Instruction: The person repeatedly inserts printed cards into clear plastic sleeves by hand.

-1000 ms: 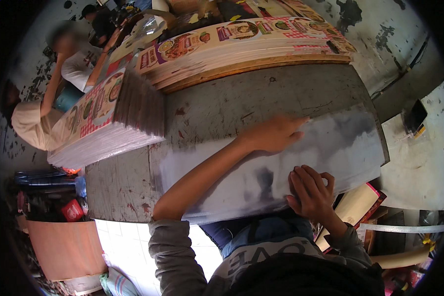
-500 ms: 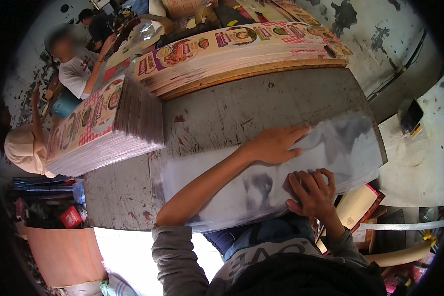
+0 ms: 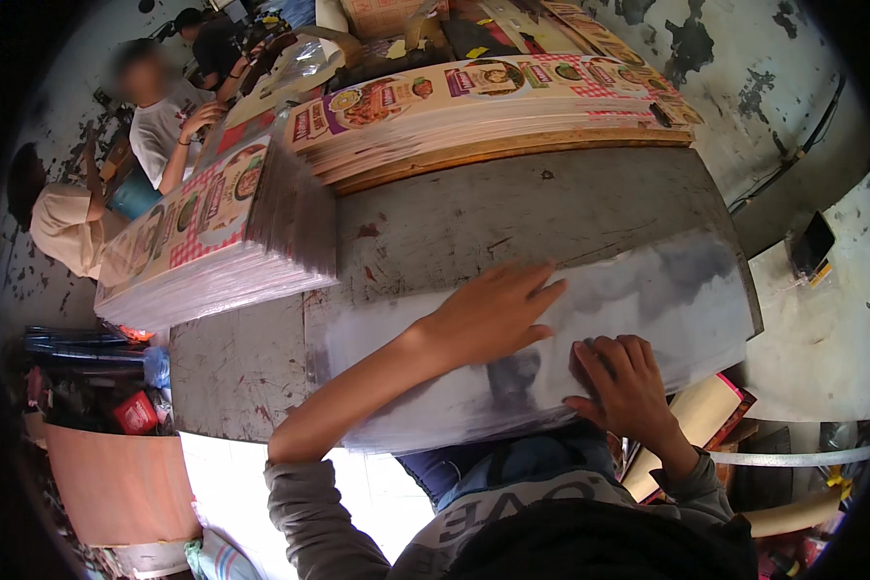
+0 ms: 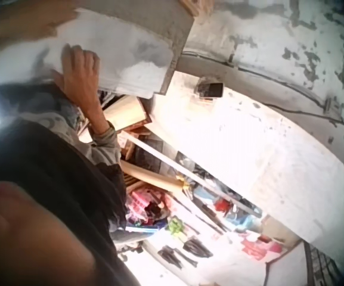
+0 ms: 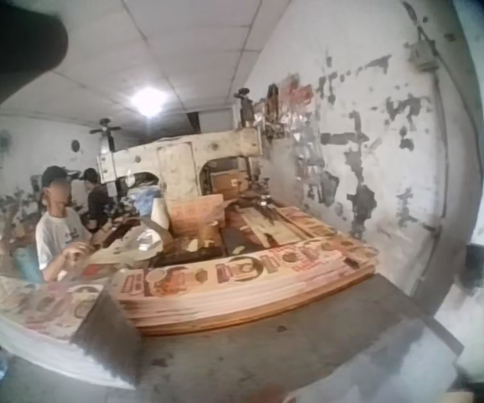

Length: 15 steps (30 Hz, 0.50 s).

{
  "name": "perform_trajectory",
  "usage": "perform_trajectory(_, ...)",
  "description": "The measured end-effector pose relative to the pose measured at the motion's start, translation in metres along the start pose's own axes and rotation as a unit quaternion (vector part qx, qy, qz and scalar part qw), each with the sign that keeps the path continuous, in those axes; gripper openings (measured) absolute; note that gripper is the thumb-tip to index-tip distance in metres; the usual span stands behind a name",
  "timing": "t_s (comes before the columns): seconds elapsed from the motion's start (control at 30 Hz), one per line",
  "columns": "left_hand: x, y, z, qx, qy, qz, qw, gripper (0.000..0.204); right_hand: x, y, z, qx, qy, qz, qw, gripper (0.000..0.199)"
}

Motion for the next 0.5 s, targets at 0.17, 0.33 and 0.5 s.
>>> perform_trajectory(0.17, 0.009, -0.028, 0.073, -0.045, -0.080, 0.003, 0.996, 0.037, -0.001, 0.004, 0.003, -0.017, 0.017, -0.031, 0.999, 0.054)
perform_trajectory(0.33, 0.030, -0.083, 0.147, -0.212, -0.220, -0.196, 0.932, 0.022, -0.002, 0.008, 0.007, -0.043, 0.027, -0.024, 0.998, 0.051)
perform_trajectory(0.5, 0.043, -0.120, 0.193, -0.347, -0.277, -0.355, 0.823, 0.023, -0.001, 0.007, 0.007, -0.050, 0.024, -0.027, 0.998, 0.051)
Point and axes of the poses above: each hand's wrist, its own z-axis away from the middle knuckle, its own y-axis out of the palm, x = y × z, the point moved 6 cm from there along -z, towards the middle knuckle, and after that the axes turned 6 degrees about x, right-handed, at the moved point
